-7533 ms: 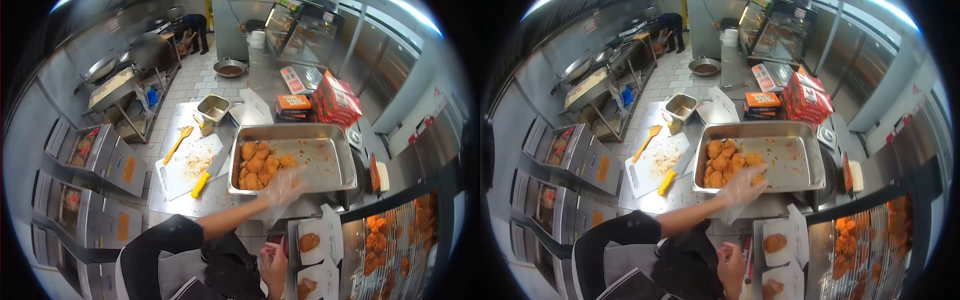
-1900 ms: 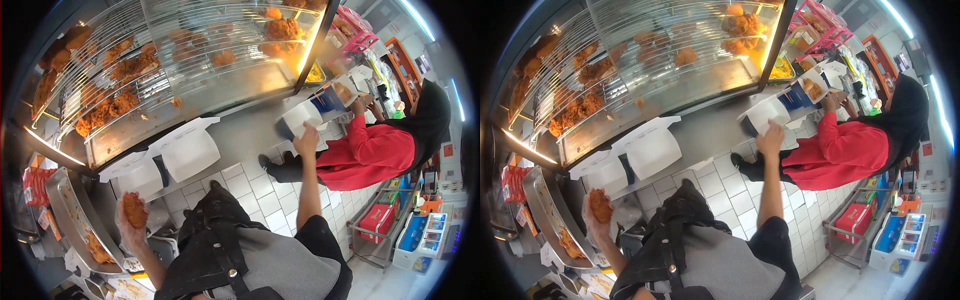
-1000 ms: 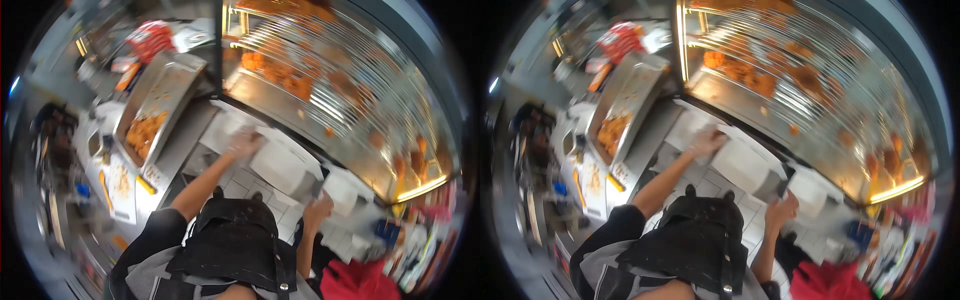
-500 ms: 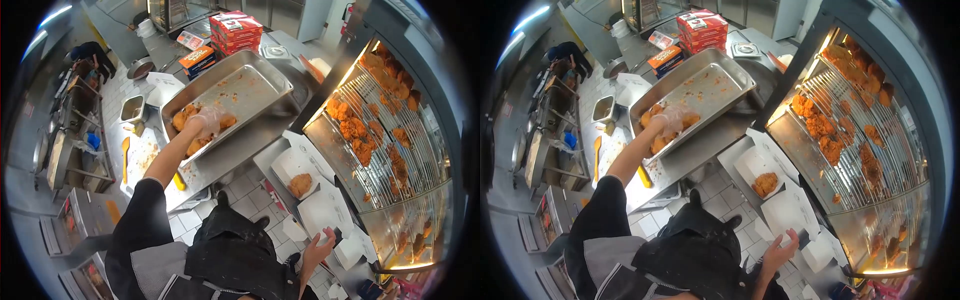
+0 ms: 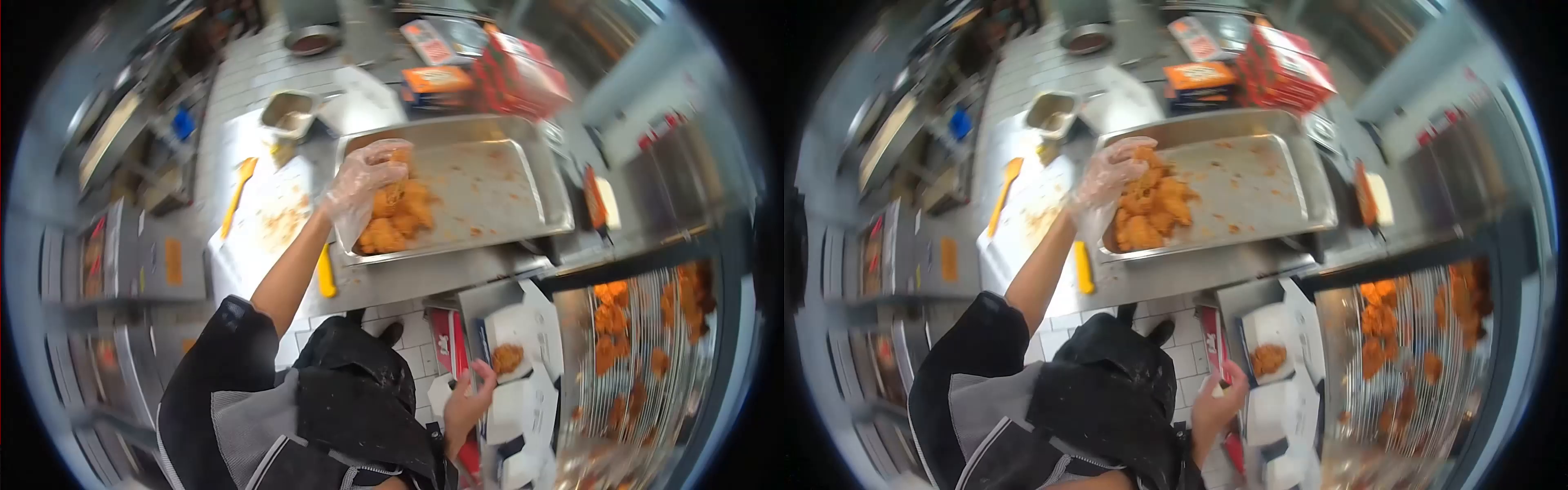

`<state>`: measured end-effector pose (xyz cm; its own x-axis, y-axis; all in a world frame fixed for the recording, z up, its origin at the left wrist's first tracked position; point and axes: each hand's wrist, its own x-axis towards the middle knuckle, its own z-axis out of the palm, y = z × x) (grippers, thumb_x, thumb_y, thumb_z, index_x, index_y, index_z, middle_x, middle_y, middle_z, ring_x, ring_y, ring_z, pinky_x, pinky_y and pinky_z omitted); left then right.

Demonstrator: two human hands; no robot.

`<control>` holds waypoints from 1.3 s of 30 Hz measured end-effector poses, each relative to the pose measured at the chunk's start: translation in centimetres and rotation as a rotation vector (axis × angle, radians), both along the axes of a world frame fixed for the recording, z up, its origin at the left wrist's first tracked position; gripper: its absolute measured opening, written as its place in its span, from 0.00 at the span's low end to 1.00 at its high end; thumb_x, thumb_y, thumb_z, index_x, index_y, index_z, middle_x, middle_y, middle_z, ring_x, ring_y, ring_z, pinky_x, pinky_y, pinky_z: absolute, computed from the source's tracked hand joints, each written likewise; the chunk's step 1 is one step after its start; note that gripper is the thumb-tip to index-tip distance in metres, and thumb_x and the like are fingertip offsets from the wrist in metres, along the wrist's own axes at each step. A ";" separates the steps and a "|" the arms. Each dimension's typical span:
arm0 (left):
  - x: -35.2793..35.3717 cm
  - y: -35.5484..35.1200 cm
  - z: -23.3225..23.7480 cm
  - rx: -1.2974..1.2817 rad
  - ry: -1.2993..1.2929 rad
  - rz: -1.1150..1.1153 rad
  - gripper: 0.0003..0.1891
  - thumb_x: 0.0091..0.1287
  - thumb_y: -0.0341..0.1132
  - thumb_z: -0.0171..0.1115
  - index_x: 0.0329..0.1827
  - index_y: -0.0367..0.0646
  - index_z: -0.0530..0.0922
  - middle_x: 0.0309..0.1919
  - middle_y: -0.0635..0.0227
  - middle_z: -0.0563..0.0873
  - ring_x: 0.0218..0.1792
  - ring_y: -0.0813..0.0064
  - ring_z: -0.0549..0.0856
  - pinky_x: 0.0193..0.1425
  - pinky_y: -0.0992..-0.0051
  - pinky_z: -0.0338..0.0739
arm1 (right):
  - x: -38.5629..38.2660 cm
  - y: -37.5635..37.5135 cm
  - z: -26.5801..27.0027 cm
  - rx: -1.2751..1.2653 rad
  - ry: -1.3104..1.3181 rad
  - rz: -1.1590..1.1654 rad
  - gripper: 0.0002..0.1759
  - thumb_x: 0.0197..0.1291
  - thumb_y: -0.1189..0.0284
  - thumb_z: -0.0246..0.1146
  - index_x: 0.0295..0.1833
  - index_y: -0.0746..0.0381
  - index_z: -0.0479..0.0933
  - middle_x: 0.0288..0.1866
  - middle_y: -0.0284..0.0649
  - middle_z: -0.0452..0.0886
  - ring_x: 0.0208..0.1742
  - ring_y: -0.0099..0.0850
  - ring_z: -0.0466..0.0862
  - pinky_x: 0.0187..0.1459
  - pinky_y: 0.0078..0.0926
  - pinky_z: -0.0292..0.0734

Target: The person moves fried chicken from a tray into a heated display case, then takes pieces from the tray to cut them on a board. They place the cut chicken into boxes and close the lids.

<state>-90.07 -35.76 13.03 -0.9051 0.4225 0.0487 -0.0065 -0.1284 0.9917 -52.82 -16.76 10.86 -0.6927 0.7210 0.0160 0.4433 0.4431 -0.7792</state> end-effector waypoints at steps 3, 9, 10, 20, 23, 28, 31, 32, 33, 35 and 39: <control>6.0 -9.8 0.3 -0.050 -0.142 0.283 0.27 0.64 0.36 0.69 0.65 0.38 0.76 0.51 0.62 0.85 0.49 0.77 0.83 0.52 0.76 0.78 | -5.2 -3.2 -0.4 -0.153 0.083 0.525 0.10 0.63 0.77 0.62 0.50 0.65 0.77 0.44 0.46 0.83 0.48 0.44 0.82 0.53 0.38 0.75; 6.9 -18.7 -11.0 -1.402 0.319 0.471 0.31 0.56 0.44 0.72 0.62 0.40 0.78 0.39 0.56 0.89 0.43 0.62 0.88 0.50 0.62 0.82 | -17.3 -17.0 -6.4 -0.058 -0.005 1.059 0.18 0.62 0.75 0.63 0.56 0.68 0.71 0.49 0.56 0.78 0.54 0.49 0.80 0.56 0.43 0.74; 6.7 -18.9 -11.0 -1.393 0.319 0.484 0.31 0.56 0.44 0.72 0.62 0.40 0.78 0.39 0.56 0.89 0.43 0.62 0.88 0.50 0.62 0.82 | -19.3 -19.3 -7.7 0.143 -0.004 0.985 0.22 0.62 0.74 0.63 0.59 0.69 0.68 0.52 0.61 0.75 0.56 0.53 0.78 0.57 0.46 0.73; 9.7 -25.5 -18.8 -0.774 0.275 0.502 0.30 0.56 0.36 0.68 0.63 0.42 0.74 0.57 0.48 0.80 0.59 0.47 0.78 0.65 0.55 0.72 | -23.1 -21.0 -9.7 0.212 -0.194 0.847 0.24 0.66 0.73 0.55 0.63 0.73 0.60 0.42 0.69 0.79 0.44 0.61 0.82 0.50 0.57 0.74; 9.9 -24.4 -17.7 -0.672 0.339 0.534 0.29 0.59 0.39 0.69 0.64 0.41 0.73 0.57 0.50 0.81 0.58 0.46 0.79 0.64 0.54 0.73 | -22.0 -21.9 -7.0 0.255 -0.350 1.027 0.19 0.70 0.71 0.52 0.61 0.70 0.62 0.33 0.66 0.80 0.38 0.64 0.82 0.41 0.59 0.75; 9.5 -23.1 -20.3 -0.627 0.317 0.709 0.25 0.62 0.40 0.68 0.61 0.41 0.78 0.57 0.52 0.83 0.58 0.50 0.81 0.65 0.58 0.74 | -23.3 -21.2 -6.9 0.347 -0.426 1.150 0.15 0.73 0.69 0.51 0.57 0.67 0.63 0.29 0.65 0.80 0.34 0.66 0.81 0.39 0.61 0.75; 9.8 -22.4 -20.1 -0.645 0.225 0.728 0.23 0.63 0.39 0.67 0.60 0.41 0.79 0.58 0.52 0.83 0.59 0.51 0.80 0.65 0.59 0.74 | -24.1 -20.4 -6.9 0.319 -0.485 1.233 0.16 0.73 0.69 0.50 0.58 0.69 0.63 0.29 0.66 0.80 0.35 0.66 0.81 0.40 0.61 0.75; 9.9 -22.5 -19.8 -0.648 0.218 0.723 0.23 0.63 0.39 0.67 0.60 0.41 0.79 0.58 0.52 0.83 0.59 0.51 0.80 0.65 0.59 0.74 | -24.4 -20.3 -8.0 0.303 -0.480 1.271 0.17 0.73 0.70 0.50 0.58 0.70 0.62 0.29 0.66 0.80 0.35 0.66 0.81 0.40 0.61 0.75; 10.0 -22.3 -19.7 -0.654 0.208 0.708 0.23 0.63 0.39 0.67 0.61 0.41 0.79 0.58 0.53 0.83 0.59 0.51 0.80 0.65 0.59 0.74 | -24.7 -20.0 -9.0 0.292 -0.477 1.315 0.17 0.72 0.70 0.50 0.58 0.71 0.61 0.29 0.66 0.80 0.34 0.66 0.81 0.40 0.61 0.75; 9.6 -22.2 -19.8 -0.656 0.191 0.705 0.23 0.64 0.38 0.67 0.61 0.41 0.78 0.58 0.53 0.83 0.59 0.51 0.80 0.65 0.59 0.74 | -26.9 -20.7 -11.3 0.329 -0.425 1.342 0.18 0.72 0.71 0.50 0.59 0.72 0.60 0.29 0.66 0.80 0.34 0.66 0.81 0.40 0.60 0.75; 9.6 -22.2 -19.6 -0.620 0.231 0.699 0.23 0.62 0.34 0.67 0.62 0.42 0.78 0.58 0.54 0.83 0.60 0.51 0.79 0.66 0.59 0.73 | -30.5 -24.0 -14.3 0.350 -0.383 1.331 0.19 0.72 0.71 0.51 0.60 0.73 0.59 0.30 0.67 0.80 0.34 0.66 0.80 0.38 0.60 0.74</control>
<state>-80.42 -57.95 -6.57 -0.9580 -0.1984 0.2073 0.0769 0.5187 0.8515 -83.28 -40.80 -3.44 -0.8407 -0.4605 -0.2850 -0.2938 0.8299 -0.4743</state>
